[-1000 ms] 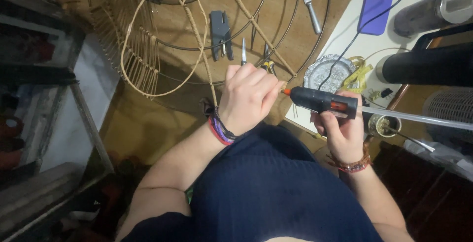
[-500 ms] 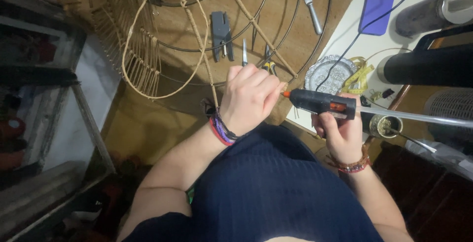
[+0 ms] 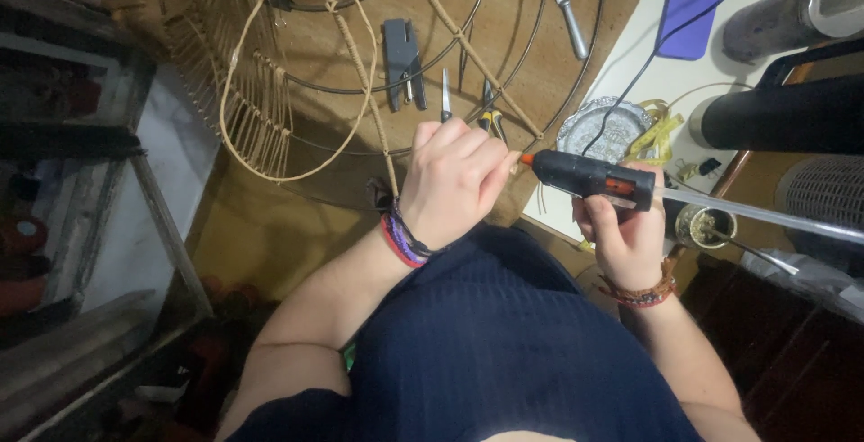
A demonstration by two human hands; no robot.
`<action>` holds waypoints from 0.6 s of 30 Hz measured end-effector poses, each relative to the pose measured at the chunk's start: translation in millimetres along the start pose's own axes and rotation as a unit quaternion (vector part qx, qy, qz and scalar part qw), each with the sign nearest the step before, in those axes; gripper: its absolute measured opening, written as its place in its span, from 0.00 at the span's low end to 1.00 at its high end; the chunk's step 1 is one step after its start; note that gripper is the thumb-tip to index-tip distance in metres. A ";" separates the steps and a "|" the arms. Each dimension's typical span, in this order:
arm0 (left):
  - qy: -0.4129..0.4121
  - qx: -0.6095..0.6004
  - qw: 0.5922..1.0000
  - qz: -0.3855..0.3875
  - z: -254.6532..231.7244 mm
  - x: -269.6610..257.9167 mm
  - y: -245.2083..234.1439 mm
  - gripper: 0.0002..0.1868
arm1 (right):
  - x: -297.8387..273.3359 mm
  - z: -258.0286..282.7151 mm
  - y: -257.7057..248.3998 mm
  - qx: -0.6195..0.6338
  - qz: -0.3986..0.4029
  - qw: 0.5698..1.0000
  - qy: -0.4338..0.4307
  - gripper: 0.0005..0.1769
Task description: Weaving and securing wicker-like material onto a metal frame to create a furniture structure using a hot glue gun and pliers.
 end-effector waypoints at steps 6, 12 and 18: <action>-0.002 0.000 1.000 -0.001 1.7 0.9 -1.0 0.14 | -16.0 -12.8 -10.0 -0.104 -0.039 0.994 -0.001 0.18; -0.001 -0.012 1.000 0.005 0.4 0.7 -0.4 0.14 | -30.5 -26.7 -16.1 -0.188 -0.071 0.980 -0.007 0.24; -0.004 -0.027 0.999 0.017 -1.0 2.2 -2.4 0.15 | -24.8 -14.7 -15.3 -0.130 -0.076 0.989 0.005 0.23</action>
Point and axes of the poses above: each hand's wrist, its own x-axis towards the middle knuckle, its own y-axis out of the palm, z = x × y, the point moved 5 cm from there along x, towards the middle knuckle, and after that the axes turned 8 degrees about x, right-handed, at the moved point
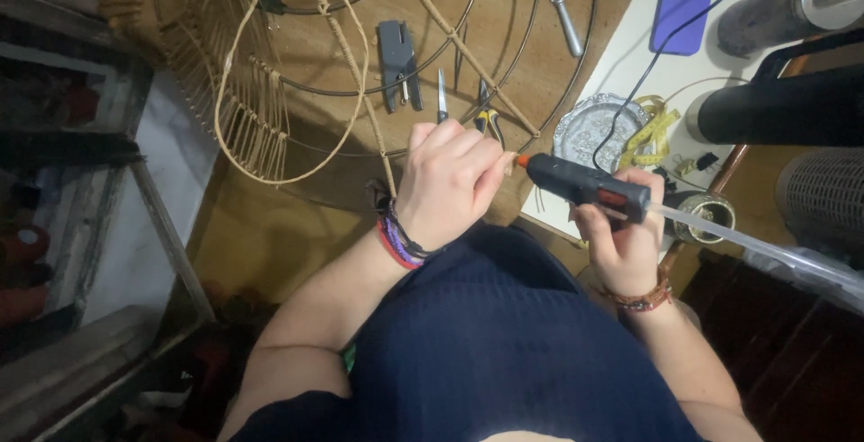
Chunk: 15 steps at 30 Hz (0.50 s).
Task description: Weaving and securing wicker-like material onto a metal frame to create a furniture structure using a hot glue gun and pliers.
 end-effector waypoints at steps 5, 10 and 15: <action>-0.004 -0.017 1.000 0.007 2.0 -0.9 2.2 0.15 | 2.4 -6.5 0.6 0.001 0.002 1.000 -0.015 0.19; -0.012 -0.024 0.999 0.017 3.3 -3.0 1.7 0.16 | 0.1 2.6 0.7 -0.005 -0.007 1.000 -0.003 0.22; -0.016 -0.028 0.999 0.024 3.7 -1.8 -1.2 0.17 | -4.4 4.9 5.2 -0.048 0.023 0.999 0.008 0.12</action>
Point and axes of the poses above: each hand's wrist, its own x-axis towards the middle knuckle, its own y-axis out of the palm, z = x × y, the point moved 5 cm from there along x, towards the middle knuckle, and after that the axes turned 8 degrees about x, right-handed, at the moved point
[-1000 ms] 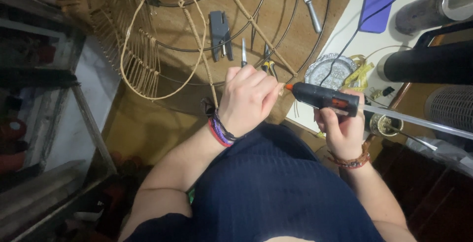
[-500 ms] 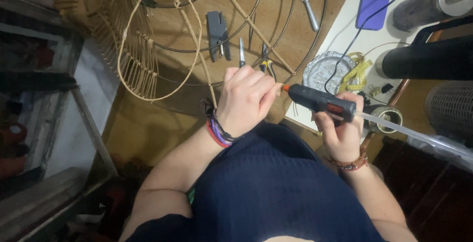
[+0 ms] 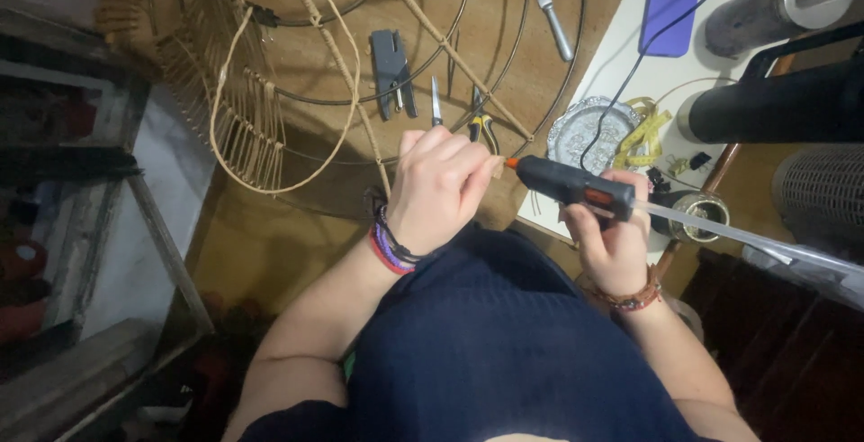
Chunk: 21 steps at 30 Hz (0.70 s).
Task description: Weaving and securing wicker-like material onto a metal frame to create a furniture structure using a hot glue gun and pliers.
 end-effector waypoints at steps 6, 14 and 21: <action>-0.014 0.003 1.000 -0.003 2.8 -1.5 1.2 0.18 | -9.2 -19.0 6.7 0.055 -0.024 0.998 0.009 0.24; -0.031 -0.002 1.000 0.006 4.6 1.3 1.4 0.18 | -11.8 -13.0 5.6 0.021 -0.026 0.999 0.010 0.25; -0.025 0.001 1.000 0.002 4.1 4.2 2.9 0.19 | -17.2 -18.4 -1.3 0.031 -0.051 0.998 0.014 0.25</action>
Point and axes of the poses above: each hand's wrist, its own x-axis towards the middle knuckle, its own y-axis out of the palm, z = x × y, the point moved 5 cm from there along x, towards the middle knuckle, and after that the axes turned 8 degrees about x, right-handed, at the moved point
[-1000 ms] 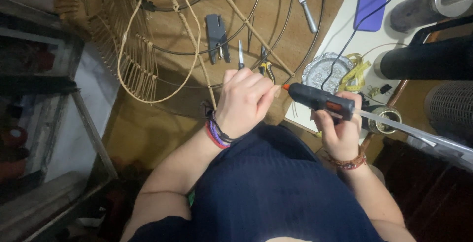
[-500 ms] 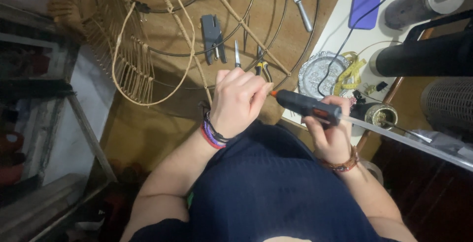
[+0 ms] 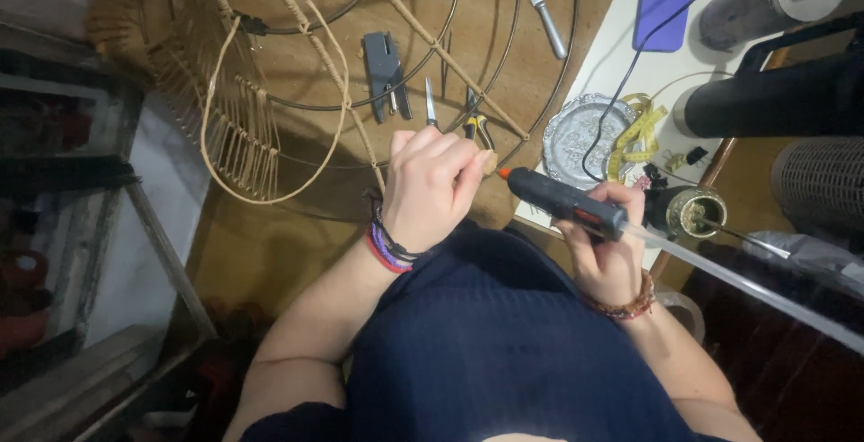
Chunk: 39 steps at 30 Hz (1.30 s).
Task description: Weaving and securing wicker-like material onto a metal frame to create a furniture structure using a hot glue gun and pliers.
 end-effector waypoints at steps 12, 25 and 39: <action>-0.004 -0.042 0.998 0.036 3.3 4.4 7.3 0.19 | 7.5 -5.9 5.0 -0.002 0.002 1.000 0.025 0.24; -0.009 -0.014 0.991 0.135 19.4 1.7 23.0 0.14 | 2.3 -105.7 29.7 -0.329 0.106 0.922 0.174 0.30; 0.003 -0.122 0.992 0.034 43.6 -25.1 -50.9 0.07 | 10.8 -317.6 -2.4 -0.615 0.029 0.782 0.099 0.26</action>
Point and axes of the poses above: each hand's wrist, its own x-axis towards the middle knuckle, its own y-axis out of the palm, z = x × y, the point moved 5 cm from there along x, towards the middle knuckle, and after that the axes turned 8 degrees about x, right-handed, at the moved point
